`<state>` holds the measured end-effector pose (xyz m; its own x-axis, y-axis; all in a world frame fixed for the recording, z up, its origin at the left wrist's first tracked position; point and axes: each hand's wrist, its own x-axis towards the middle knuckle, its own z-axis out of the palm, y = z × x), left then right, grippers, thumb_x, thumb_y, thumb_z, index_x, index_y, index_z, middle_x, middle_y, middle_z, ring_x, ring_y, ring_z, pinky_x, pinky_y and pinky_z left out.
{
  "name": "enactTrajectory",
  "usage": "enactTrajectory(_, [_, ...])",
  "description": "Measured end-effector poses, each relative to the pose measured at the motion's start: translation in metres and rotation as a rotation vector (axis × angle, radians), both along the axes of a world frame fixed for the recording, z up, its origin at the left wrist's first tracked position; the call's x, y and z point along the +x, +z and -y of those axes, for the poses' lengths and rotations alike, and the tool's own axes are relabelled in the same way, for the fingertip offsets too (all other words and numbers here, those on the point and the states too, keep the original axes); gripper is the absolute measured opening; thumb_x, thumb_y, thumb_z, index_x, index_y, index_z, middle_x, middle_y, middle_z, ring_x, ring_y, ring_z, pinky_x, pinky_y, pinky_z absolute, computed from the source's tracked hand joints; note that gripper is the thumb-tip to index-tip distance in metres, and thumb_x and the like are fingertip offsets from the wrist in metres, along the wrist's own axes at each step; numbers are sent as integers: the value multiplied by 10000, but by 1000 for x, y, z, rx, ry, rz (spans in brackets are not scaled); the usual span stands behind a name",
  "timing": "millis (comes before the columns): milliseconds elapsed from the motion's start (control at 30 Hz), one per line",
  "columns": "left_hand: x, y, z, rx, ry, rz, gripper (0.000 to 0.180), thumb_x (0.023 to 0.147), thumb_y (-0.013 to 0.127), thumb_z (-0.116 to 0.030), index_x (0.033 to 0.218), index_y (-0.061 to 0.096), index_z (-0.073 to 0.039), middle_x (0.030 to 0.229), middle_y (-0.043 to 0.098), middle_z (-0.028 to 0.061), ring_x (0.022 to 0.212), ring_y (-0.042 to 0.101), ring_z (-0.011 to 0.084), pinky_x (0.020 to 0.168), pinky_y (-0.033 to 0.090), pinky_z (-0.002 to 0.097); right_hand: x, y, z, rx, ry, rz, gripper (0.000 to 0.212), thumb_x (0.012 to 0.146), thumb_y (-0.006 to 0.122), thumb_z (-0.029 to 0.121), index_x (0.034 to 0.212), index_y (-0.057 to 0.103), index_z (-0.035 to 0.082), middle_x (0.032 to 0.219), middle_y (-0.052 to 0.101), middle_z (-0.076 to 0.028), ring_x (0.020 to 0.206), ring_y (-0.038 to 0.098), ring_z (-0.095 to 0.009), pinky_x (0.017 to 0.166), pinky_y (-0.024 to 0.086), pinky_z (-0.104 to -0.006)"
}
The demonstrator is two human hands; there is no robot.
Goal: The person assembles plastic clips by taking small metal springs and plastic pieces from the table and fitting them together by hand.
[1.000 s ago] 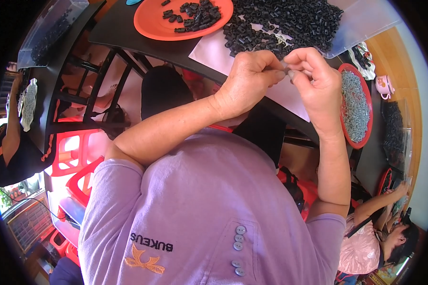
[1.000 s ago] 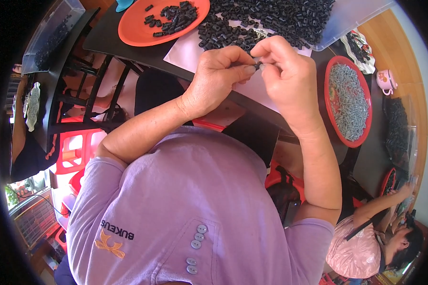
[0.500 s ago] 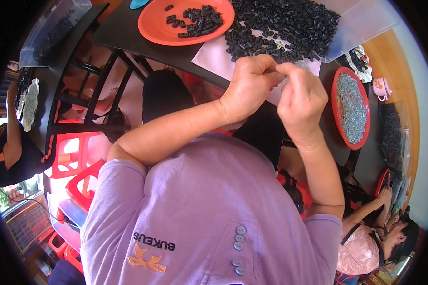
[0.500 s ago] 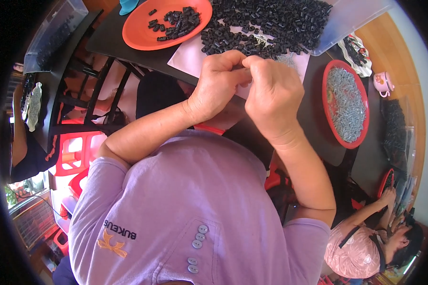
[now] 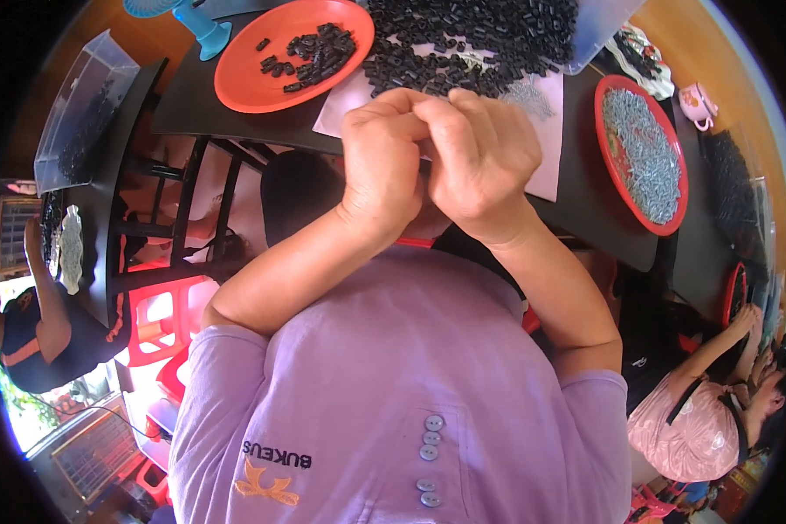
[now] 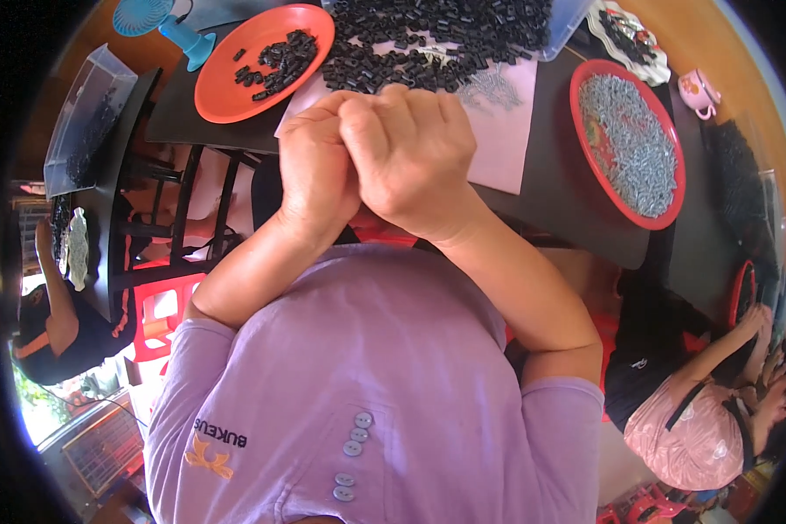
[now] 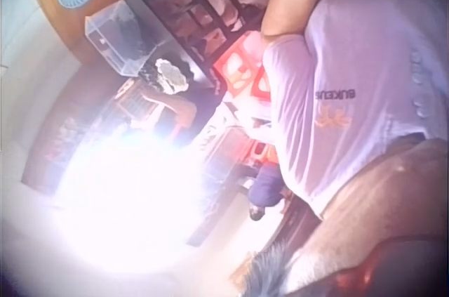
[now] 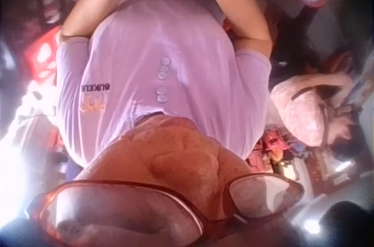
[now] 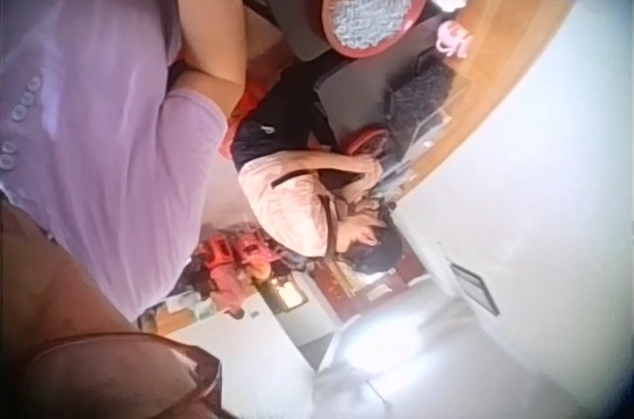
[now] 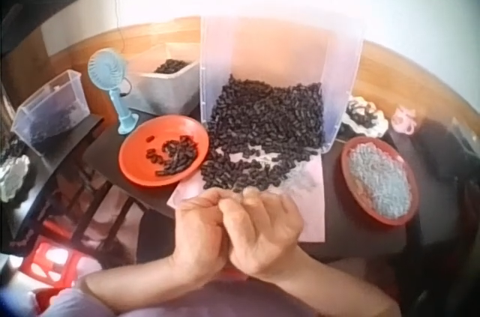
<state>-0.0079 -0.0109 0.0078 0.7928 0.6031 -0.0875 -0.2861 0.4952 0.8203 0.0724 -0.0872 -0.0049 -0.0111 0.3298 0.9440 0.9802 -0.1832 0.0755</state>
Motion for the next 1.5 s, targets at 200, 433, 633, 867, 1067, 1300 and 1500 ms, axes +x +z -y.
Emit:
enactTrajectory(200, [-2,6,-26,253,18,-86,99,843,587,3,853,669,58,775,667,94,659,617,144,614,497,253,-5,0,-12,49,93,-251,291,718,622,85,1007,616,52,735,559,-61,627,549,-241,569,397,-369])
enactTrajectory(433, [-3,18,-105,932,221,-252,114,828,689,-62,884,706,35,743,677,49,668,599,91,625,479,235,54,7,70,-251,-290,-367,270,671,623,-54,889,648,104,791,670,-56,746,644,-253,638,487,-404])
enactTrajectory(633, [18,0,-105,1651,446,-152,147,695,750,-18,829,704,-61,823,620,93,806,611,283,712,511,379,62,-3,70,-433,-276,-305,217,709,582,-42,867,638,97,786,677,-59,740,646,-270,640,494,-395])
enactTrajectory(867, [42,-1,-14,1222,-69,55,118,726,719,5,837,683,-18,785,619,127,726,639,290,658,513,378,54,13,80,-182,172,-1085,225,753,587,-71,940,629,47,778,669,-28,718,637,-116,651,485,-269])
enactTrajectory(1067, [41,-13,10,1384,-37,295,129,793,681,51,905,649,-7,792,587,115,711,597,263,627,485,334,39,31,93,44,544,-1641,288,756,609,-95,1028,577,-5,780,655,-77,725,617,-133,689,484,-258])
enactTrajectory(1300, [31,-13,11,1342,-120,239,103,801,694,24,887,650,-13,765,574,97,686,580,220,601,464,320,29,21,92,60,541,-1702,231,793,599,-88,1010,609,-9,809,664,-69,739,625,-125,716,500,-248])
enactTrajectory(1500, [36,-9,5,1296,-132,169,140,817,704,-4,954,682,-24,801,606,76,695,585,187,607,474,292,30,13,89,175,614,-1666,216,807,607,-90,1011,637,-27,843,668,-78,753,639,-136,724,515,-255])
